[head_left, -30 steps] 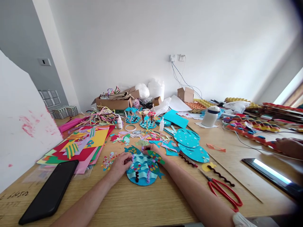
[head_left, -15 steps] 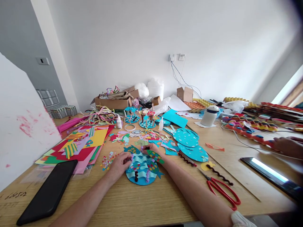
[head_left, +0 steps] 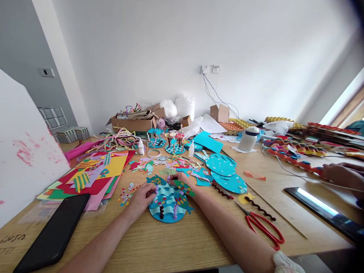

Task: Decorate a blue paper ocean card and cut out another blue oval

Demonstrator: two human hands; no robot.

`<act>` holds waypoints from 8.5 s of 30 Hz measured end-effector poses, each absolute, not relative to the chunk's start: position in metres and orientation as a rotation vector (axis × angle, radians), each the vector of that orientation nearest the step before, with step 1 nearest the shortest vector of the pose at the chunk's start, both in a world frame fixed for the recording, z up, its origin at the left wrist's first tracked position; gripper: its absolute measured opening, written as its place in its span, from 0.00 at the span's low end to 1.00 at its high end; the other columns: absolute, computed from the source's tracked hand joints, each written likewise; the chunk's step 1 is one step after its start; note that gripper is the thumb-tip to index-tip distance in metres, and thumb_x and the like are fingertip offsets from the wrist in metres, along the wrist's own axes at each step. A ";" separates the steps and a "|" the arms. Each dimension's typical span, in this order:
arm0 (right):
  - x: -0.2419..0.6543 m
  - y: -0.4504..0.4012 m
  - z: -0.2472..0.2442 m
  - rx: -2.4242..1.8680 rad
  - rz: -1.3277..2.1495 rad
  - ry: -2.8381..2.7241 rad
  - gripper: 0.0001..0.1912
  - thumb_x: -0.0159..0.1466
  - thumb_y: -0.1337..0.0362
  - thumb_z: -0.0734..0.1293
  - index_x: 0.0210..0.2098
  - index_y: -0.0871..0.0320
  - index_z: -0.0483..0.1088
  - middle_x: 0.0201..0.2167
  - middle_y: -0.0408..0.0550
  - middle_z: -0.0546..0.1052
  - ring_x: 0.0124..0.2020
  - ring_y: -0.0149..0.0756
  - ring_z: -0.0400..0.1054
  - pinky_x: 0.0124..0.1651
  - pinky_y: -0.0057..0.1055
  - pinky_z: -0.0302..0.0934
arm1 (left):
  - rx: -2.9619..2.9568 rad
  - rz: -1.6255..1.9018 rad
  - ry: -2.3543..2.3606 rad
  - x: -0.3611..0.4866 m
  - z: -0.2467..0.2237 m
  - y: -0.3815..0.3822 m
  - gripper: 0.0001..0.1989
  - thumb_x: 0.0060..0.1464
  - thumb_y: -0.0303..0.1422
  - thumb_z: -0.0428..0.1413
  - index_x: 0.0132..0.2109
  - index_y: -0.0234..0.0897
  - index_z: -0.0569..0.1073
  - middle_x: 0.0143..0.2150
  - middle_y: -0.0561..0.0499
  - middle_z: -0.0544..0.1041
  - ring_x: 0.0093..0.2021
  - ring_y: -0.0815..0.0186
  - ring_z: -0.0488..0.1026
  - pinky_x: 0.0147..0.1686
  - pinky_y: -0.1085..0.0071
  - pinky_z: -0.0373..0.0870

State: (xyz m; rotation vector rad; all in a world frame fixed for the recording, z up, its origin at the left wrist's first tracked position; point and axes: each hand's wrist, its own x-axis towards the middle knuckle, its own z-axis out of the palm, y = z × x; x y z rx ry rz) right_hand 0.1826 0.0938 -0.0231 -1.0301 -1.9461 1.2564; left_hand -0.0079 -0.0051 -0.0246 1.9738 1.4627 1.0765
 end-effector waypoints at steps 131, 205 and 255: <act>0.185 0.096 -0.027 -0.988 1.171 -2.002 0.11 0.46 0.58 0.68 0.23 0.61 0.72 0.22 0.43 0.73 0.25 0.32 0.64 0.29 0.26 0.57 | 1.971 1.121 1.378 -0.014 -0.039 0.000 0.05 0.47 0.28 0.53 0.33 0.37 0.73 0.31 0.51 0.69 0.31 0.66 0.67 0.31 0.71 0.63; 0.183 0.100 -0.033 -0.969 1.184 -1.981 0.09 0.44 0.59 0.68 0.19 0.58 0.66 0.18 0.41 0.69 0.22 0.31 0.61 0.26 0.26 0.55 | 1.906 1.113 1.376 -0.012 -0.037 0.000 0.04 0.44 0.27 0.53 0.31 0.37 0.71 0.30 0.54 0.67 0.30 0.66 0.65 0.30 0.72 0.62; 0.183 0.097 -0.029 -1.006 1.155 -2.000 0.10 0.44 0.58 0.69 0.20 0.59 0.71 0.18 0.42 0.71 0.23 0.32 0.63 0.28 0.27 0.57 | 1.894 1.087 1.423 -0.010 -0.030 -0.004 0.04 0.43 0.27 0.52 0.29 0.37 0.71 0.28 0.54 0.67 0.28 0.67 0.64 0.29 0.71 0.62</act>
